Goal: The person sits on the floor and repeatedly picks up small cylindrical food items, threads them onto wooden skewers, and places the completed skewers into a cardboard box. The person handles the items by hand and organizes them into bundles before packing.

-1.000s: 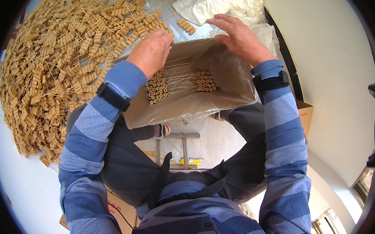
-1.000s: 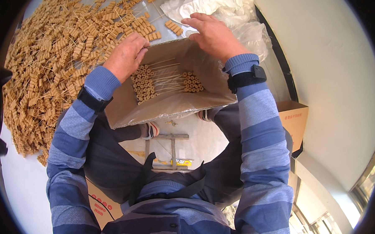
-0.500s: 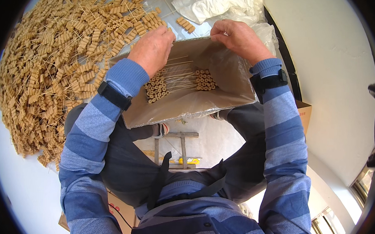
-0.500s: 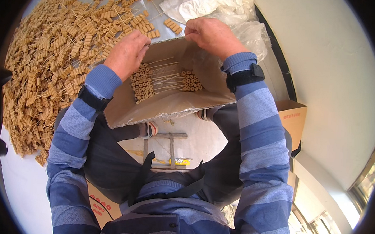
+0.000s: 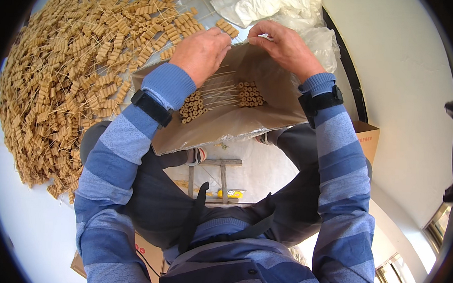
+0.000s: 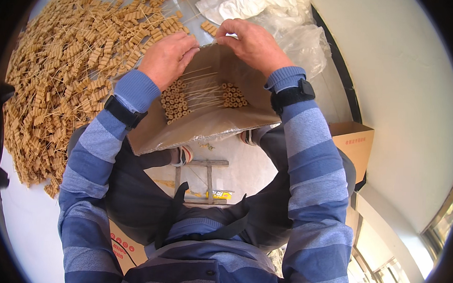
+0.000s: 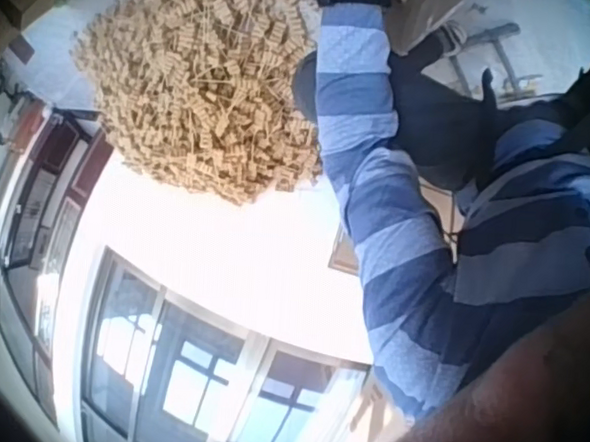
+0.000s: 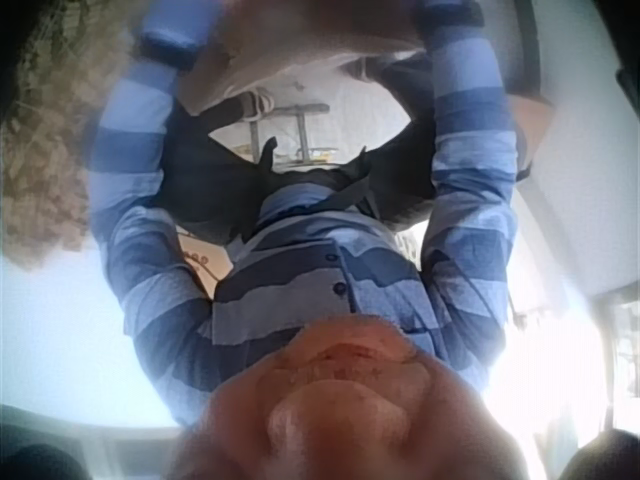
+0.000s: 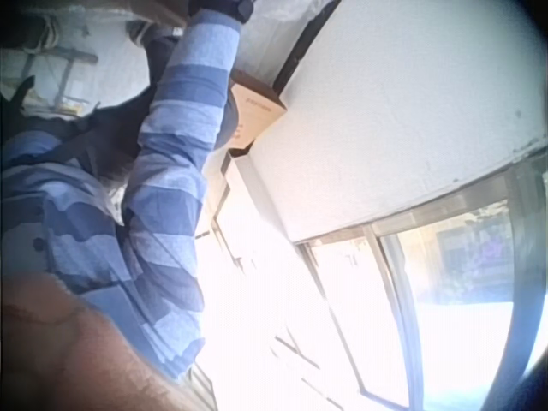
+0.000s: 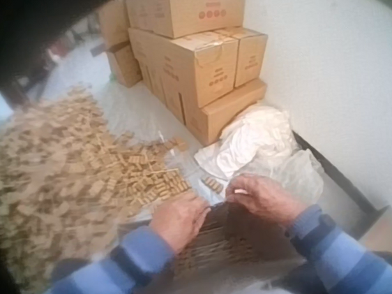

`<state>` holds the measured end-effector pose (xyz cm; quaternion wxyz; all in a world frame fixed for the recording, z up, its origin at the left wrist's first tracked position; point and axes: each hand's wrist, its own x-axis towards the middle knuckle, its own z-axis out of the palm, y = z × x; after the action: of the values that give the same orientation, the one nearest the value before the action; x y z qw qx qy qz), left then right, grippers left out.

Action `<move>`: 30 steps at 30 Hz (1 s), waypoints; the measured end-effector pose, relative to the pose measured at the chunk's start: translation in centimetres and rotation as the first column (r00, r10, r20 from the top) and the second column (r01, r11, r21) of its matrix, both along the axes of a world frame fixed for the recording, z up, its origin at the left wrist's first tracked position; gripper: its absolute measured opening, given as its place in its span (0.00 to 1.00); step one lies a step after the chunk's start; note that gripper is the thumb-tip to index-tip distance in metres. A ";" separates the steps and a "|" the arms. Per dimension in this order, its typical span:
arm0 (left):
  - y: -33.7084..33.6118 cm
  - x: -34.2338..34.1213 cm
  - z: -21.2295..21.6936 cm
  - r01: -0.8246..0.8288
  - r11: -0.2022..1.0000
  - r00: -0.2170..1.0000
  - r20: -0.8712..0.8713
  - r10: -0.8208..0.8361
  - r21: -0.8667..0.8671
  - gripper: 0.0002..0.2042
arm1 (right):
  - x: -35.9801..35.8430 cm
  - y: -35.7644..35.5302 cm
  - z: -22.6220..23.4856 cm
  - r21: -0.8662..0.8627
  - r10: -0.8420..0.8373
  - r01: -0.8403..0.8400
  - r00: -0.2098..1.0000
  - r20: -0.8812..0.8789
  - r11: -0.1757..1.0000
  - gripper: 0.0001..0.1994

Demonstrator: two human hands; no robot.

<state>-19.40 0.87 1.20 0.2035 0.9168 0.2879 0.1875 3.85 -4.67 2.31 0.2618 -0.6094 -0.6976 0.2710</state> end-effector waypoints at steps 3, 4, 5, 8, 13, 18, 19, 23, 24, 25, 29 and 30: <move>0.0 0.1 -0.2 0.000 1.000 1.000 0.001 0.000 0.001 0.06 | 0.1 0.1 -0.2 -0.032 0.004 -0.004 1.000 0.003 0.999 0.07; 0.0 0.1 -0.2 0.005 1.000 1.000 0.023 -0.005 0.005 0.05 | 0.0 0.1 -0.2 -0.037 0.017 -0.017 1.000 0.007 0.999 0.07; 0.0 0.2 -0.2 0.005 1.000 0.999 0.036 -0.006 0.007 0.05 | 0.0 0.2 -0.3 -0.048 0.008 -0.009 1.000 -0.023 0.999 0.08; 0.0 0.3 -0.2 -0.006 1.000 0.999 0.054 0.007 -0.017 0.04 | 0.0 0.4 -0.4 -0.083 -0.012 0.004 0.996 -0.092 0.997 0.09; 0.0 0.5 -0.4 -0.023 0.999 0.998 0.063 0.024 -0.024 0.05 | -0.2 0.3 -0.4 -0.138 -0.027 0.013 0.995 -0.094 0.990 0.10; 0.1 0.4 -0.6 -0.040 0.996 0.998 0.050 0.045 -0.080 0.06 | -0.6 0.3 -0.8 0.019 0.044 -0.043 0.999 -0.024 0.999 0.10; 0.1 0.4 -0.6 -0.035 0.996 0.998 0.046 0.039 -0.081 0.06 | -0.5 0.3 -0.7 -0.070 0.021 -0.019 1.000 0.021 0.997 0.10; 0.1 0.4 -0.7 -0.027 0.998 0.994 0.101 0.033 -0.065 0.08 | -0.4 0.3 -0.6 -0.105 -0.030 0.022 0.997 -0.072 0.994 0.09; 0.1 0.5 -0.7 -0.029 0.998 0.990 0.133 0.036 -0.056 0.09 | -0.5 0.3 -0.6 -0.110 -0.035 0.027 0.997 -0.075 0.994 0.09; 0.1 0.6 -0.7 -0.016 0.999 0.991 0.130 0.022 -0.043 0.10 | -0.6 0.3 -0.6 -0.116 -0.040 0.031 0.996 -0.079 0.993 0.09; 0.2 0.7 -0.4 -0.032 0.994 0.999 0.022 0.034 -0.100 0.10 | -0.9 0.3 -0.5 -0.143 -0.040 0.016 0.985 -0.168 0.990 0.10; 0.2 0.7 -0.3 -0.052 0.989 0.998 -0.027 0.049 -0.141 0.10 | -0.9 0.2 -0.5 -0.164 -0.046 0.016 0.982 -0.181 0.986 0.10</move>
<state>-18.70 1.05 0.88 0.2600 0.8946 0.3260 0.1608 2.91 -4.43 1.84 0.2789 -0.6118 -0.6364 0.3781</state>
